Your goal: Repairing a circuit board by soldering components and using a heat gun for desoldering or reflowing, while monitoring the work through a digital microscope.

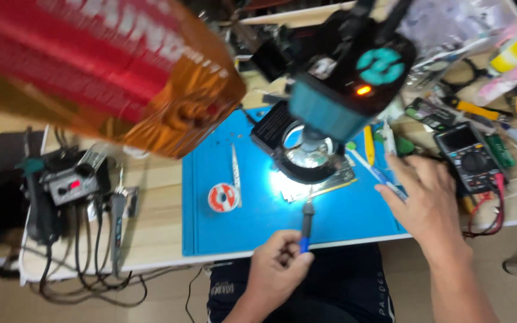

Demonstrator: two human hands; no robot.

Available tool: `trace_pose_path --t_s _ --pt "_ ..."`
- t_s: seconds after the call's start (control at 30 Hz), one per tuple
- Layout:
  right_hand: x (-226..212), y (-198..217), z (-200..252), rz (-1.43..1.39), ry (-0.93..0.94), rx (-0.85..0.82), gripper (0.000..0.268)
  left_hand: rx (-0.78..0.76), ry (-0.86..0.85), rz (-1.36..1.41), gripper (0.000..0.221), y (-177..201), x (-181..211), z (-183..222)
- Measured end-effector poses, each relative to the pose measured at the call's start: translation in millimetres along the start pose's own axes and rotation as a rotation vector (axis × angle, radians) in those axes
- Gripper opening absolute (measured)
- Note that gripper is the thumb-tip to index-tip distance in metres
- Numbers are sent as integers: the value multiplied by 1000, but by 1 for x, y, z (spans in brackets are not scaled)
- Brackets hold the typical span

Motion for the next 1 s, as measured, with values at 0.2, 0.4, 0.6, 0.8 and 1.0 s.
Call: trace_pose_path --t_s 0.2,0.4,0.6,0.8,1.0 --pt "-71 30 50 -449 167 245 36 -111 13 112 39 -20 27 14" --pt "-124 18 62 -536 186 214 28 -201 -113 13 35 -18 43 27" --pt "-135 25 55 -587 118 349 31 -3 -846 -355 28 22 78 8" --pt "-136 29 57 -758 -77 335 26 532 -828 -917 60 92 42 -69" --pt "-136 16 58 -854 -142 315 27 408 -823 -821 43 106 45 -84"
Point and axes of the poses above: each hand's wrist, its own z-axis away from the middle knuckle, its own y-axis out of the back of the hand, x = y × z, the point moved 2 cm from there along -z, towards the middle knuckle, and after that the axes turned 9 degrees about x, right-handed, at the moved point
